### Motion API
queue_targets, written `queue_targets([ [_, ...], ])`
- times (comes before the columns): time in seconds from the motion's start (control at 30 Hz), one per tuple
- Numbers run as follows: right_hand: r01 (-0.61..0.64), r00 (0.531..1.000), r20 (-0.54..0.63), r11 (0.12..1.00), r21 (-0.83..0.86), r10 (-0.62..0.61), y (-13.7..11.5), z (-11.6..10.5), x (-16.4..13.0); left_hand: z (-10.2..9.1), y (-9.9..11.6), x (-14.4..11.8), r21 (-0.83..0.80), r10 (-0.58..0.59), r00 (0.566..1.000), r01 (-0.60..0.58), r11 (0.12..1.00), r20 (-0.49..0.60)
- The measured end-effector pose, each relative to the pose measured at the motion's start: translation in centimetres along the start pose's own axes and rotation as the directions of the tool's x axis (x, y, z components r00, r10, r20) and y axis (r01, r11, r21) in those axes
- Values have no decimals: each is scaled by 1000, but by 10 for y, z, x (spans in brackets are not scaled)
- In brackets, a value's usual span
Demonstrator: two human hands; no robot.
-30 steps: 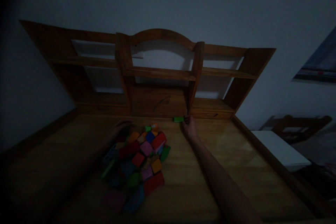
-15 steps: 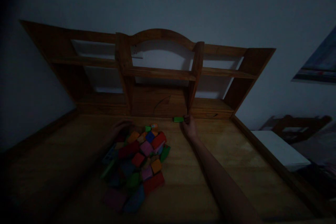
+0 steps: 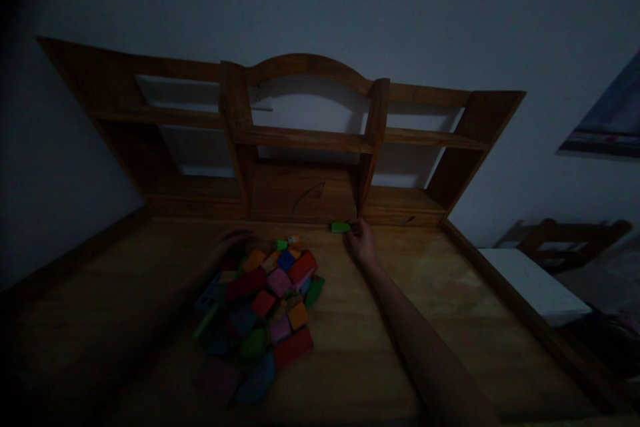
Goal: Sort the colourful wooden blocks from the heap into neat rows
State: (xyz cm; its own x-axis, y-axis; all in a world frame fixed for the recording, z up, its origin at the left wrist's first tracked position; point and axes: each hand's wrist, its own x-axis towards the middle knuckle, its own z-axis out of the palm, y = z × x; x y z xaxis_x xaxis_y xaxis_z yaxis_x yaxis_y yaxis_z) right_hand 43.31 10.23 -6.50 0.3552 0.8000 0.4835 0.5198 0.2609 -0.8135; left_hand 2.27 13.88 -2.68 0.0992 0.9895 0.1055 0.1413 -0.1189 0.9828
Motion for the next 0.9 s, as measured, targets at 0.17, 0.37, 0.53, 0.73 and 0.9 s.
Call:
queue_targets([
  [0.17, 0, 1000, -7, 1000, 0, 0, -2, 1, 0, 2, 4, -1, -39, -16, 1000, 15, 999, -12],
  [0.37, -2, 1000, 5, 1000, 7, 2, -3, 1, -1, 6, 10, -4, -58, -40, 999, 39, 998, -29],
  [0.53, -17, 1000, -8, 1000, 14, 18, -4, 1, -1, 6, 9, -6, -104, -52, 998, 49, 993, -20],
  [0.73, -48, 999, -22, 999, 0, 48, -7, 0, -1, 6, 12, -7, -86, -25, 1000, 25, 996, -10],
  [0.9, -49, 999, -18, 999, -4, 49, -11, -1, -2, 4, 6, -5, -78, -32, 999, 32, 996, 7],
])
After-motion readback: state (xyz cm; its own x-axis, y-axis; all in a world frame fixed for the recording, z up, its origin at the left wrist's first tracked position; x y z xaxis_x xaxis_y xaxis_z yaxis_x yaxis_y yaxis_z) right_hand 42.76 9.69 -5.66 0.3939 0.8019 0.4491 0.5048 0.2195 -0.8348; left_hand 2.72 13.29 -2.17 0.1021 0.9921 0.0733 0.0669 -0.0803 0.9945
